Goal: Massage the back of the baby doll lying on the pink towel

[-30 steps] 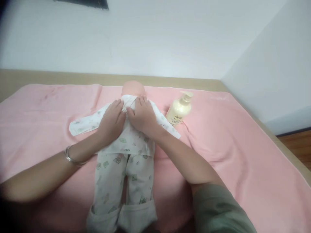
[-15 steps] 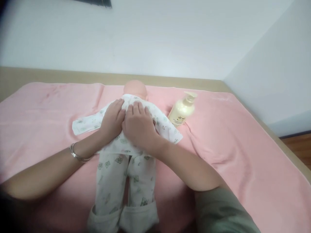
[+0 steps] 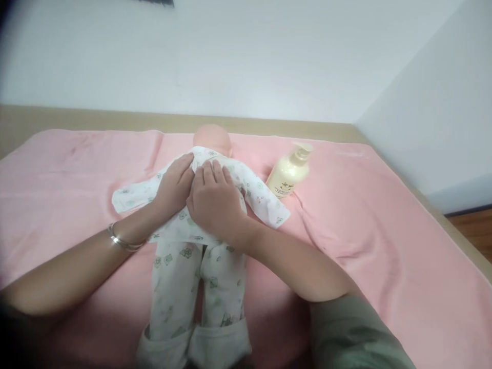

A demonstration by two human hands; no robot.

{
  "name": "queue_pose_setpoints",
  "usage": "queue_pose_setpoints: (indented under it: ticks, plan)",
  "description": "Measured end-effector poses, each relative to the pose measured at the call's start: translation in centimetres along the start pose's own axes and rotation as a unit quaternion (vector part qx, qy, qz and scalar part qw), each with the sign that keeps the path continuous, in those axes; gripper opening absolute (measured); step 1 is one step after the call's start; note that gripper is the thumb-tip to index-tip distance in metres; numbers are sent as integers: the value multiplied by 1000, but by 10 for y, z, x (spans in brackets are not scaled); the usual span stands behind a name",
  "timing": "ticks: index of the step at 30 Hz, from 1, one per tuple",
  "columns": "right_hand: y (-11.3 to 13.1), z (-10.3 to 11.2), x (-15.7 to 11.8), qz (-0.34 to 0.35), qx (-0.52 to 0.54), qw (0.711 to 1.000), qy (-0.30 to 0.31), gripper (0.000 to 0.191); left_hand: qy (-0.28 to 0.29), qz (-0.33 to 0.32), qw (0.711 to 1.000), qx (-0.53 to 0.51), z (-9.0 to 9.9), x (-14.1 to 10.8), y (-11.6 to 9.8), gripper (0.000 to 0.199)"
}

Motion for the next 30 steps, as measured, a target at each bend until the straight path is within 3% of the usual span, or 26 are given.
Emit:
queue_pose_setpoints:
  ticks: [7, 9, 13, 16, 18, 24, 27, 30]
  plan:
    - [-67, -11, 34, -143, 78, 986, 45, 68, 12, -41, 999, 30, -3, -31, -33, 56]
    - [-64, -10, 32, -148, 70, 985, 48, 69, 27, -15, 999, 15, -3, -27, -28, 57]
    - [-27, -8, 9, -109, 42, 992, 53, 69, 32, 70, 996, -43, 5, -3, 1, 52]
    - [-5, -9, -1, -73, 55, 993, 72, 69, 30, 52, 996, -69, 8, 6, 4, 47]
    - [-9, -11, 3, -76, 86, 990, 83, 67, 22, 32, 998, -48, 9, 2, -3, 47]
    - [-57, -12, 30, -156, 129, 977, 63, 69, 14, -37, 998, 53, 1, -34, -38, 59]
    - [-50, -11, 24, -147, 91, 984, 50, 67, 27, -3, 999, 20, -1, -29, -28, 59]
    - [-18, -8, 6, -89, 52, 994, 28, 65, 5, 54, 997, -56, 6, -13, -5, 53]
Point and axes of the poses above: each hand's wrist, its own x-axis towards the middle knuckle, its own z-axis out of the back of the hand, y = z × x, the point moved 10 cm from there along x, towards the middle knuckle, and after that the axes turned 3 degrees about y, right-handed, at the moved point
